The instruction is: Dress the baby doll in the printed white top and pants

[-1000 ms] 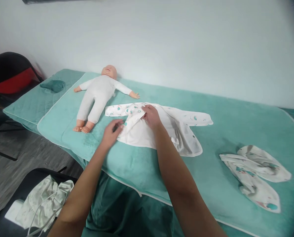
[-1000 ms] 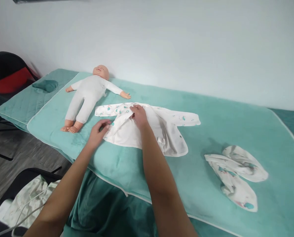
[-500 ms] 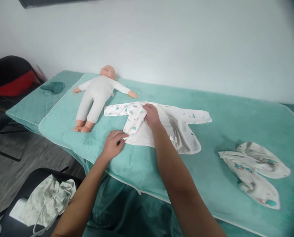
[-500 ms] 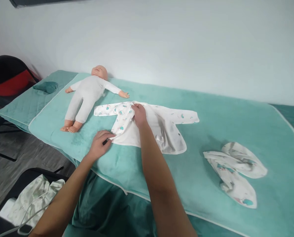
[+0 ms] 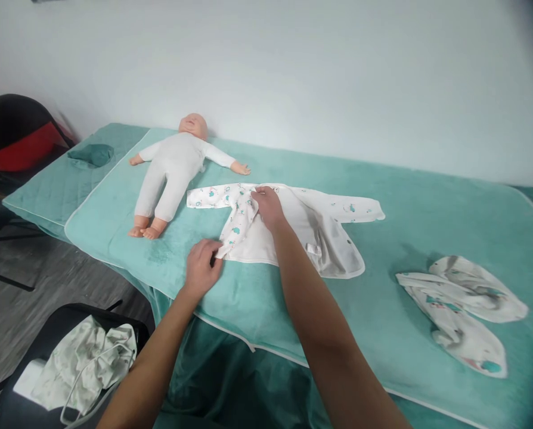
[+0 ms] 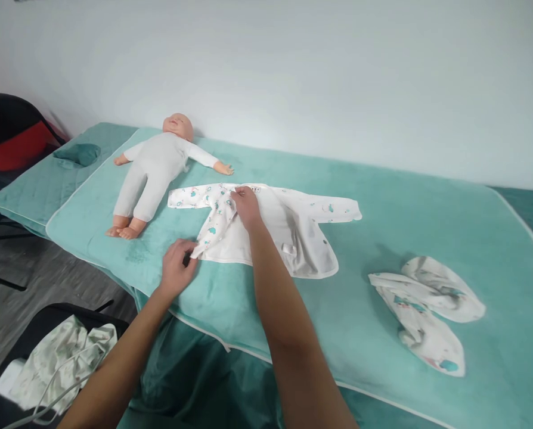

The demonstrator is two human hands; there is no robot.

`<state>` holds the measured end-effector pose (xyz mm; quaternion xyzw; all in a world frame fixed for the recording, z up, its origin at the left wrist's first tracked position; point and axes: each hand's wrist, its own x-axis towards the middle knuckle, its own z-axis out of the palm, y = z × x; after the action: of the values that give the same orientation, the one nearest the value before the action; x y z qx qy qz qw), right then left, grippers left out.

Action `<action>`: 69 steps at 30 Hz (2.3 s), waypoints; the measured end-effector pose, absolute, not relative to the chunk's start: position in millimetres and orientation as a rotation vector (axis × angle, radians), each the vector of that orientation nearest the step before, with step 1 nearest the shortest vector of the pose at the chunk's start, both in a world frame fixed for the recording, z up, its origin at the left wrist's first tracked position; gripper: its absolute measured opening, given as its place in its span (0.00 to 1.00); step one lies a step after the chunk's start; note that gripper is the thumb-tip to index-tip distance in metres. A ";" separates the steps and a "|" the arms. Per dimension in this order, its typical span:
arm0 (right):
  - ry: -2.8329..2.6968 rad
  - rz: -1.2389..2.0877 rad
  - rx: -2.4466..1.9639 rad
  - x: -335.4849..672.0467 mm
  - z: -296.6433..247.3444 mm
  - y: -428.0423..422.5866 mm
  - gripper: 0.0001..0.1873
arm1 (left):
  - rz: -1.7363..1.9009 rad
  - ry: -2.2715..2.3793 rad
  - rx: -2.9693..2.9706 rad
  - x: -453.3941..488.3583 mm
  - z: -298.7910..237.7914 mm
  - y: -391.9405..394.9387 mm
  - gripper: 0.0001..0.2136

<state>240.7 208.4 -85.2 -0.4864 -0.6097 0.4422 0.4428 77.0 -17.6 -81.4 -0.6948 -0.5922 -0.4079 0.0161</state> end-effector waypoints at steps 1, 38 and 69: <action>-1.477 1.115 -1.218 240.5 -83.2 207.5 0.10 | -1.259 -1.844 -2.167 76.9 -81.7 -16.7 0.08; -1.195 1.497 -0.839 234.0 -48.6 178.2 0.19 | -1.090 -1.657 -2.131 82.6 -76.8 -21.2 0.04; -1.006 1.414 -1.007 245.2 -58.6 190.4 0.19 | -1.089 -1.764 -2.059 112.6 -76.1 -3.0 0.12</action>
<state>245.2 190.4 -58.6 -0.4230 -0.4229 0.5943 0.5376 112.6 -3.0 -76.1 -0.7004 -0.6001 -0.3705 0.1099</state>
